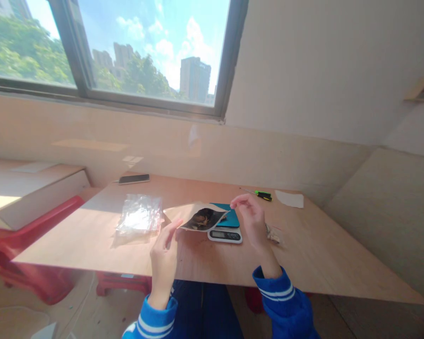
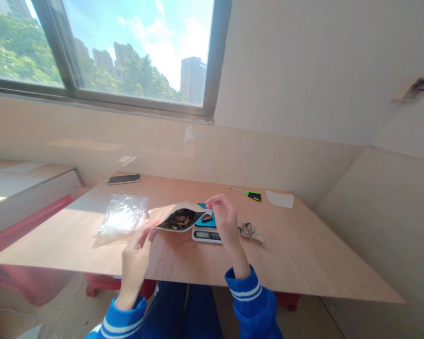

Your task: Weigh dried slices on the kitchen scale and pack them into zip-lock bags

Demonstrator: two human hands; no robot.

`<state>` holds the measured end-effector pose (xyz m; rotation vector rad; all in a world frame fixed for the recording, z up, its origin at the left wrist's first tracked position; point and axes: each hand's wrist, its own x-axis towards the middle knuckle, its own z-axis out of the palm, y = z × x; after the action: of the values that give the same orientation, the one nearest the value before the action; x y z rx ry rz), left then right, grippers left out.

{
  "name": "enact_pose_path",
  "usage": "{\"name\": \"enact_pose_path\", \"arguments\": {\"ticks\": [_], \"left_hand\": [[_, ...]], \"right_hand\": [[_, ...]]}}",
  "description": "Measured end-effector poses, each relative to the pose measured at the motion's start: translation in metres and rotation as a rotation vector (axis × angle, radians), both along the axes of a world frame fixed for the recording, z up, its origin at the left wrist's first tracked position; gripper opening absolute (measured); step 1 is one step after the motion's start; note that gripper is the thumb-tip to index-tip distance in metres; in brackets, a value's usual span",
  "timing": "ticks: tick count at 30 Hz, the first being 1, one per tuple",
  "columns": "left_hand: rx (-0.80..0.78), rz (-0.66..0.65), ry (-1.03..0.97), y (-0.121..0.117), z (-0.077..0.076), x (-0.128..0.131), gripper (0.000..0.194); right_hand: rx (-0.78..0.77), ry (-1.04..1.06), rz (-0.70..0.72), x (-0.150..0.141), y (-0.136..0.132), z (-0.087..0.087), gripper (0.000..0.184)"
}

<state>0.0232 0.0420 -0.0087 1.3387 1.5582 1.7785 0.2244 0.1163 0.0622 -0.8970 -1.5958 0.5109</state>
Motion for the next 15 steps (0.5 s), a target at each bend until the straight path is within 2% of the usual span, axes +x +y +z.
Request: {"name": "enact_pose_path", "arguments": {"ticks": [2, 4, 7, 10, 15], "left_hand": [[-0.003, 0.01, 0.007, 0.0, 0.001, 0.001, 0.03], [-0.001, 0.015, 0.011, 0.0, 0.002, 0.001, 0.029], [0.033, 0.015, 0.019, -0.001, 0.0, 0.001, 0.027], [0.062, 0.003, 0.019, -0.004, -0.003, 0.001, 0.026], [0.054, 0.0, 0.028, -0.008, -0.003, -0.001, 0.026]], "right_hand": [[-0.074, -0.229, 0.323, -0.011, -0.019, 0.017, 0.021], [-0.059, -0.443, 0.411, -0.023, -0.028, 0.025, 0.027], [-0.026, -0.743, 0.304, -0.042, -0.022, 0.019, 0.032], [-0.085, -1.02, 0.263, -0.057, -0.004, 0.004, 0.03], [-0.097, -1.099, 0.202, -0.068, 0.016, -0.014, 0.029]]}}
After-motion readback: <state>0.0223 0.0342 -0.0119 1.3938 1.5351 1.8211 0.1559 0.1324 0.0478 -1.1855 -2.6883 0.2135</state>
